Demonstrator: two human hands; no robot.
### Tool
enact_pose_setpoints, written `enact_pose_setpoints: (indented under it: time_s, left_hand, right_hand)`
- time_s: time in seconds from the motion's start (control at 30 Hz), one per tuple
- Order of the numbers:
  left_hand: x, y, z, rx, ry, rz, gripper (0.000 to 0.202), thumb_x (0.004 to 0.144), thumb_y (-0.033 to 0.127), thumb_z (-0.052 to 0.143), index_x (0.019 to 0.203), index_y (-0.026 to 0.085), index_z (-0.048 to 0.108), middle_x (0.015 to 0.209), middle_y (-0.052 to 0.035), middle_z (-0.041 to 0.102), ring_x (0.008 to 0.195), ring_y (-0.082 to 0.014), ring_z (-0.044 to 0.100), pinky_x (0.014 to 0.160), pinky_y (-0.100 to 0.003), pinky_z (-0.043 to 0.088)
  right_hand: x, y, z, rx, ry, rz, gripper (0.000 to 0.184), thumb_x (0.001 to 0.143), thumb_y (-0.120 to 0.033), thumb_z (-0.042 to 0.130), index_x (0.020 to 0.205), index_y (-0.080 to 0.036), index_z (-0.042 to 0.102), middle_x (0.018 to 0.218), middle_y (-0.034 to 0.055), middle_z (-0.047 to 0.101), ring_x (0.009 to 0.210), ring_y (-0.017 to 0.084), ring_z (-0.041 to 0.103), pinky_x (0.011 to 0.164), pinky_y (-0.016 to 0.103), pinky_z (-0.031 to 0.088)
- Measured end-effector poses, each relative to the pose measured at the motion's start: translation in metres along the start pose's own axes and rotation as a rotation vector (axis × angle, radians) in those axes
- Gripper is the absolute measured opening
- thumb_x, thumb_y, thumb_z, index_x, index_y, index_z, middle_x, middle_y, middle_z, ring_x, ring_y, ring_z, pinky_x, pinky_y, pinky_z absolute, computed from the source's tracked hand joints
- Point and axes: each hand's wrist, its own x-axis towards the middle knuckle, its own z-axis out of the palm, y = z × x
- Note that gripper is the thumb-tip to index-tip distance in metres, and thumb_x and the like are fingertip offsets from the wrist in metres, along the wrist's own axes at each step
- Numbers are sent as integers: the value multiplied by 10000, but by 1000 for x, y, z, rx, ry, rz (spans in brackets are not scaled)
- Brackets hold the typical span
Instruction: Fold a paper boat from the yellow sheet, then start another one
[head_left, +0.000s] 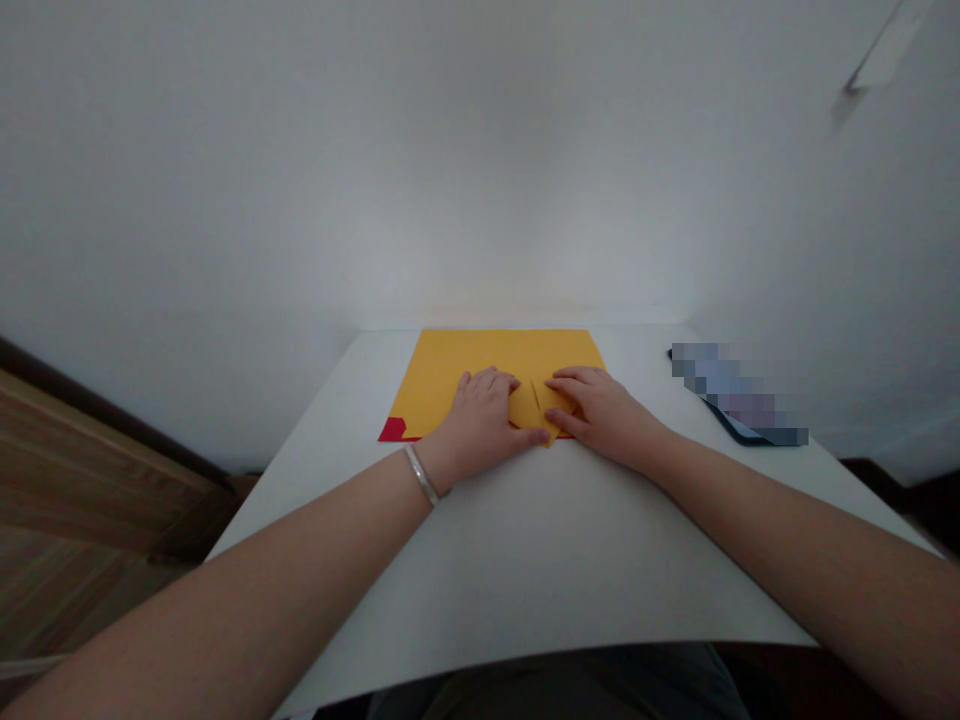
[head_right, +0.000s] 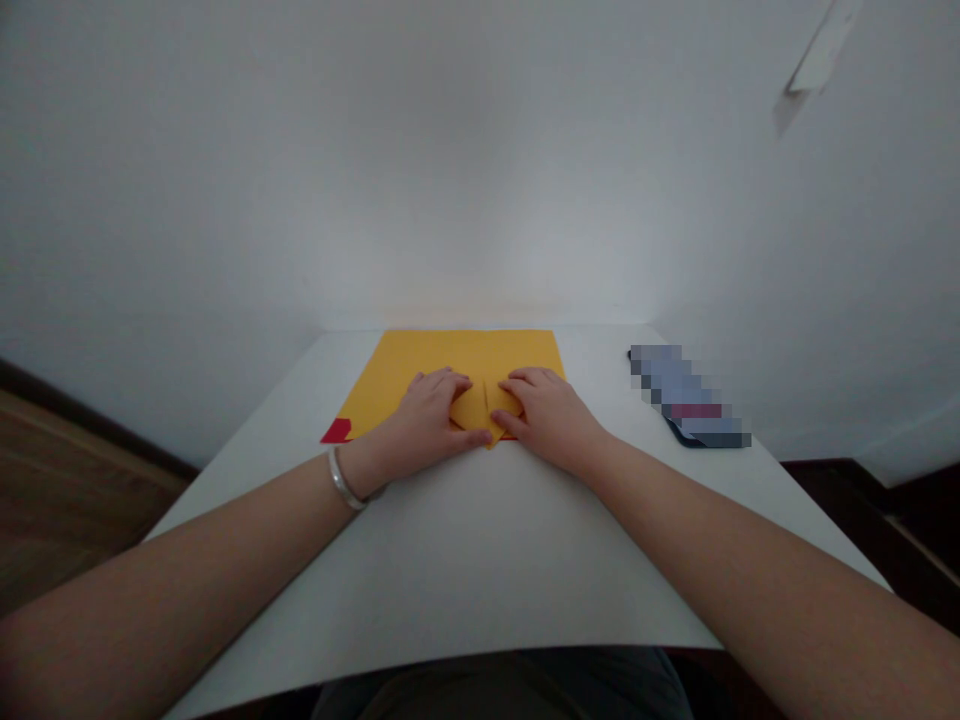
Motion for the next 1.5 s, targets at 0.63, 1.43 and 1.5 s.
enact_pose_setpoints:
  time_s: [0.63,1.43,1.5]
  left_hand:
    - [2,6,-13,-560,337,181,159,885,248,532,999,174,614,987,-47,662,927,-152,596,849,-285,468]
    - [0,20,-24,-738,437,145,127,851,278,611,913,219,705,919,-23,711,861,-151,637,800,-280,507]
    - [0,20,-25,-750,440,127,112,835,283,629,877,222,713,889,-23,711,841,-156,636,789,-289,513]
  right_hand:
    - [-3,-16,-13,709,444,157,134,793,-309,622,883,-216,658,895,36,693,770,163,633,747,342,521]
    - [-2,-31,-14,904,470,129,112,769,-332,669,805,-233,707,813,11,721,734,159,657,684,318,553]
    - [-2,-29,-14,906,469,129,113,758,-334,683,800,-234,714,815,13,726,755,169,664,719,337,554]
